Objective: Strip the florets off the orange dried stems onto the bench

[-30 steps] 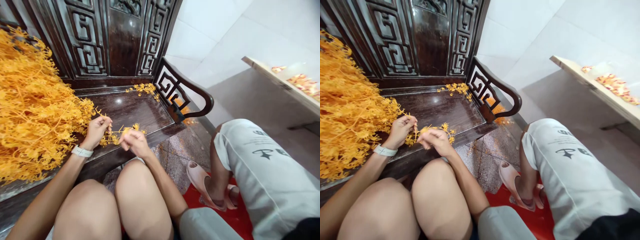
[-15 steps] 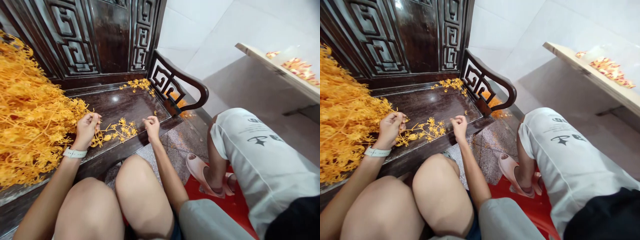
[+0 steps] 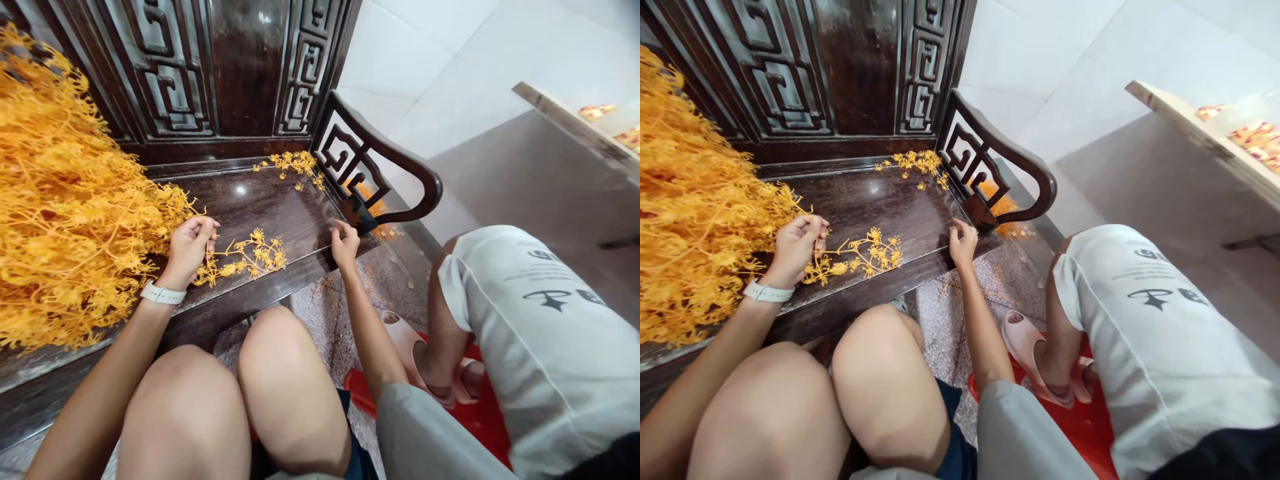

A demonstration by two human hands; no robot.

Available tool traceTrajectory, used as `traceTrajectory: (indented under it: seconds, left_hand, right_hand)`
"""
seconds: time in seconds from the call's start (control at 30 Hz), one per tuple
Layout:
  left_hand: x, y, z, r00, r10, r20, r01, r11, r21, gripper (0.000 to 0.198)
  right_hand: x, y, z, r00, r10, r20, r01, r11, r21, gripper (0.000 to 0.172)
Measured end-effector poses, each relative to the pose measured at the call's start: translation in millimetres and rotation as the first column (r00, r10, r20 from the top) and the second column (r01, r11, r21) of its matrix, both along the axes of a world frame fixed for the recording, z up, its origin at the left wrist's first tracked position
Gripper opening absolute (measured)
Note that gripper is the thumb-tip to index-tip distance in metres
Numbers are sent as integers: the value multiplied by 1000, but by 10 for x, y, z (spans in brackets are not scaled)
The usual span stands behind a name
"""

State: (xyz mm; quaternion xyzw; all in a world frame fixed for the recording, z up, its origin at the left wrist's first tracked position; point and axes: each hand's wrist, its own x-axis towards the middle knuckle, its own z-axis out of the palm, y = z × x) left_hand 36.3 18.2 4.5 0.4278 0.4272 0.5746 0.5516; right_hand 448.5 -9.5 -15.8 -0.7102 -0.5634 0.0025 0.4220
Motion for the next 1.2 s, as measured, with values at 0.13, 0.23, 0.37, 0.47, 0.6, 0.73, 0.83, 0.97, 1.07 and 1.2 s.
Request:
traceTrajectory:
  seconds: [0.13, 0.23, 0.37, 0.47, 0.6, 0.73, 0.83, 0.97, 1.07, 1.2]
  left_hand:
    - [15, -13, 32, 997, 8, 77, -5, 999, -40, 59]
    - [21, -17, 51, 990, -23, 142, 33, 997, -74, 54]
    - [24, -11, 64, 984, -34, 175, 49, 995, -83, 39]
    - [23, -3, 52, 982, -37, 187, 50, 996, -68, 32]
    - [-2, 4, 11, 961, -129, 244, 128, 992, 22, 38]
    - [-51, -18, 36, 917, -280, 285, 245, 958, 151, 72]
    - [-77, -66, 125, 871, -412, 267, 377, 910, 174, 92]
    - [-77, -127, 242, 843, -436, 317, 415, 900, 134, 71]
    - [-81, -128, 278, 854, -356, 379, 358, 931, 70, 50]
    - [-110, -70, 271, 924, -245, 293, 271, 961, -52, 45]
  right_hand:
    - [-373, -102, 76, 993, 115, -38, -112, 990, 81, 23]
    - [-854, -213, 242, 954, 280, -110, -274, 959, 66, 20]
    - [-1487, -351, 544, 839, 504, -206, -508, 860, 37, 24]
    - [-1806, -381, 722, 757, 646, -93, -652, 757, -50, 47]
    - [-2047, -330, 813, 675, 735, -70, -737, 666, -118, 62]
    - [-2173, -272, 868, 640, 748, -176, -766, 639, -68, 34]
    - [-2244, -257, 916, 619, 733, -280, -774, 631, -59, 35]
    - [-2336, -286, 923, 572, 670, -474, -753, 658, 20, 42]
    - [-2370, -322, 911, 546, 630, -552, -694, 710, 124, 46]
    - [-2375, -328, 866, 514, 565, -645, -663, 739, 120, 48]
